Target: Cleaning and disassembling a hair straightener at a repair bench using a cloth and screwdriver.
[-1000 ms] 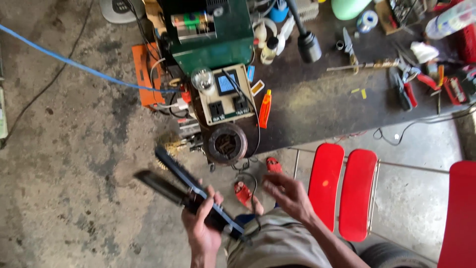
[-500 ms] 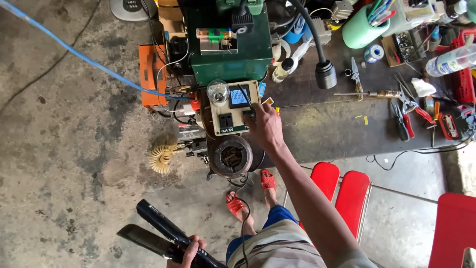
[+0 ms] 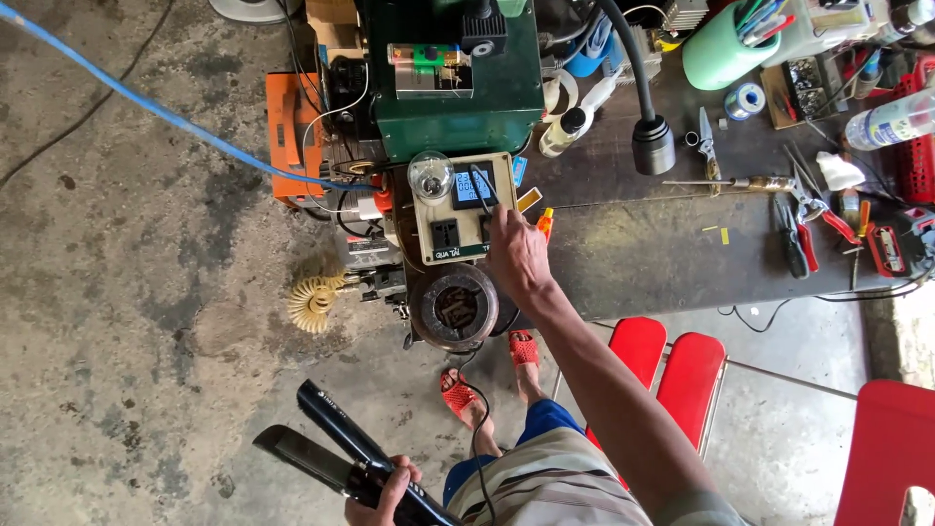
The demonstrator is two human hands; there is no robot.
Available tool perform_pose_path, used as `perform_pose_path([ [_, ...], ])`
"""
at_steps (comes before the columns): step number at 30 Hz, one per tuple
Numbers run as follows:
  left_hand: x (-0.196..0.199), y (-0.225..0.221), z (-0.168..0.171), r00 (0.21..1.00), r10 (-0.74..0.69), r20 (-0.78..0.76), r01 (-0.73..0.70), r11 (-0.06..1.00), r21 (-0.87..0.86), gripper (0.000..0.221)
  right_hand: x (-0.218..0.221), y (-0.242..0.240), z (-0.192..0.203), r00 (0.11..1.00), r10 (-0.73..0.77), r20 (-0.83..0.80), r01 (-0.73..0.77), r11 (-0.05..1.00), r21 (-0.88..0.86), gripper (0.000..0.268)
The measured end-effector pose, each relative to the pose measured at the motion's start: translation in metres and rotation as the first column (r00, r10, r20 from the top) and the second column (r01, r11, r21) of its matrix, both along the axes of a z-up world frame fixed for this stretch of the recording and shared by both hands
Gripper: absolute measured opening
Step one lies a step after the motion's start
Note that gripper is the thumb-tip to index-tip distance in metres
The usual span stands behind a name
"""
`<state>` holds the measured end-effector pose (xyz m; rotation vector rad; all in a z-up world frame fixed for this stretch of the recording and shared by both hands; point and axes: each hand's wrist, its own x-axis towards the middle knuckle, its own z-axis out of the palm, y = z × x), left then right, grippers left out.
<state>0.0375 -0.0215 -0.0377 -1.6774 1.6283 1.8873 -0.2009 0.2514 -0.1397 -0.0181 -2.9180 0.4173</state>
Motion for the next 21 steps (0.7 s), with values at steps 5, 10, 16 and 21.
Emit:
perform_pose_path([
  [5,0.007,-0.002,-0.01,0.962,0.07,-0.263,-0.052,0.996,0.076,0.02,-0.009,0.013,0.035,0.995,-0.07,0.074,0.095,0.909,-0.406,0.015],
  [10,-0.001,-0.001,0.004,0.95,0.05,-0.309,-0.031,0.997,0.066,0.02,-0.001,0.011,0.044,0.987,-0.13,0.092,0.156,0.906,-0.394,0.018],
  [16,-0.01,-0.037,0.031,0.98,-0.061,-0.191,0.038,0.992,-0.119,0.023,0.114,-0.021,0.126,0.809,-0.309,0.499,0.563,0.649,-0.511,0.014],
  [21,0.082,-0.292,-0.195,0.388,-0.766,0.513,0.88,0.473,0.041,0.024,0.248,-0.017,0.086,0.869,0.378,0.32,-0.095,0.762,-0.641,0.013],
])
